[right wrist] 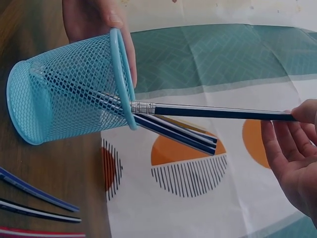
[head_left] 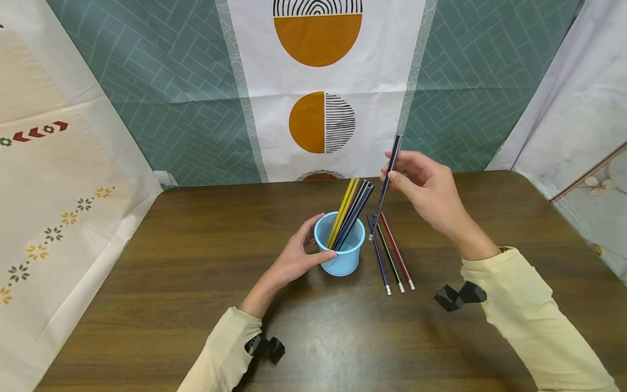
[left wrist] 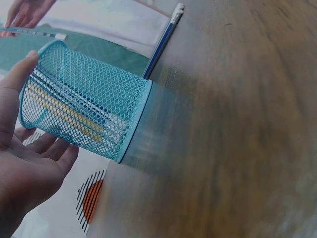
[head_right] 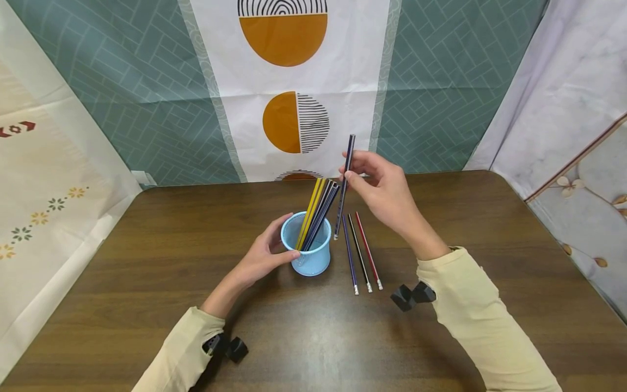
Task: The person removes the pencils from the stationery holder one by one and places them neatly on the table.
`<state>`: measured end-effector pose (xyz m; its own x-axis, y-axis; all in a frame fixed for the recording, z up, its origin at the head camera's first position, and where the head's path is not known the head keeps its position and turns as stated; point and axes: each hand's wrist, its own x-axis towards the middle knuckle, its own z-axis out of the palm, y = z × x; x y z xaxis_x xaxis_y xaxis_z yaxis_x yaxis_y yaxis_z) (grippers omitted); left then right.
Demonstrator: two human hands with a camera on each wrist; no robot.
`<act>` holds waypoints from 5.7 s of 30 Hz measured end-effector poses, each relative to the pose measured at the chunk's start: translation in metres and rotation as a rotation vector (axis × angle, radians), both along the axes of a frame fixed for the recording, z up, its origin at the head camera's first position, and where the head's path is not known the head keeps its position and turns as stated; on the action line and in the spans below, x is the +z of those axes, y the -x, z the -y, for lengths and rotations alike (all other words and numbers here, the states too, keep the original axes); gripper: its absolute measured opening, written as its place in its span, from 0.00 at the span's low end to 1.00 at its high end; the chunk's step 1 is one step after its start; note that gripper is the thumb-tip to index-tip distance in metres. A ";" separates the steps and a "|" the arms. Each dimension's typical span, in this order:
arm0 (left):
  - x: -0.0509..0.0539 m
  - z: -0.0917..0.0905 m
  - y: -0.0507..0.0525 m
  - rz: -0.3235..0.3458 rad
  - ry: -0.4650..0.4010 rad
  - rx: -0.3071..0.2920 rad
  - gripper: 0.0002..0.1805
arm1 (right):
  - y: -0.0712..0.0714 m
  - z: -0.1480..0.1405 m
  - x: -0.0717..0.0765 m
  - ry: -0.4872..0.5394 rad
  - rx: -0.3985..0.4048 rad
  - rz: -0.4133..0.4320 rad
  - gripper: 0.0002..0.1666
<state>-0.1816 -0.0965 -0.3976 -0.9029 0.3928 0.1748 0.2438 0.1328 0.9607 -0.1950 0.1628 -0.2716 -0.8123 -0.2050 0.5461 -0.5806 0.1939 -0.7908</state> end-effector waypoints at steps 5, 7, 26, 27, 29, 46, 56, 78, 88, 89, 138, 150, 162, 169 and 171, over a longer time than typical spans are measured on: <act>0.000 0.000 0.000 -0.004 -0.003 0.001 0.45 | 0.000 -0.002 -0.004 0.002 0.002 0.009 0.16; 0.000 0.001 0.000 -0.007 -0.004 0.002 0.45 | 0.000 -0.003 -0.006 0.009 0.007 0.012 0.16; 0.000 0.001 0.000 -0.005 -0.002 -0.001 0.44 | 0.004 -0.014 -0.025 -0.114 -0.039 0.097 0.14; 0.000 0.001 0.000 -0.005 -0.001 0.000 0.44 | 0.004 -0.014 -0.026 -0.118 -0.042 0.104 0.14; -0.001 0.001 0.000 -0.005 -0.001 0.003 0.45 | 0.004 -0.015 -0.028 -0.129 -0.050 0.113 0.15; 0.001 0.001 -0.001 0.002 0.007 0.003 0.44 | 0.009 -0.019 -0.043 -0.156 -0.083 0.164 0.17; 0.001 0.001 -0.001 0.005 0.009 0.000 0.44 | 0.014 -0.023 -0.051 -0.210 -0.114 0.173 0.16; 0.002 0.001 -0.001 0.003 0.022 -0.004 0.45 | 0.020 -0.032 -0.063 -0.249 -0.113 0.355 0.19; 0.001 0.001 0.000 0.001 0.021 -0.005 0.45 | 0.024 -0.036 -0.075 -0.236 -0.100 0.414 0.19; 0.001 0.001 0.000 0.000 0.020 -0.006 0.45 | 0.024 -0.037 -0.076 -0.237 -0.099 0.422 0.19; 0.001 0.000 -0.002 -0.002 0.003 0.001 0.45 | 0.033 -0.057 -0.131 -0.318 -0.086 0.662 0.21; 0.002 0.000 -0.001 -0.007 -0.008 -0.009 0.44 | 0.031 -0.054 -0.133 -0.353 -0.113 0.640 0.20; 0.001 0.001 -0.001 -0.003 -0.011 -0.011 0.44 | 0.029 -0.052 -0.138 -0.375 -0.146 0.586 0.19; 0.000 0.001 0.000 -0.004 -0.014 -0.014 0.44 | 0.029 -0.051 -0.138 -0.373 -0.160 0.583 0.18; 0.000 0.001 -0.001 -0.005 -0.013 -0.014 0.44 | 0.029 -0.051 -0.137 -0.368 -0.164 0.585 0.18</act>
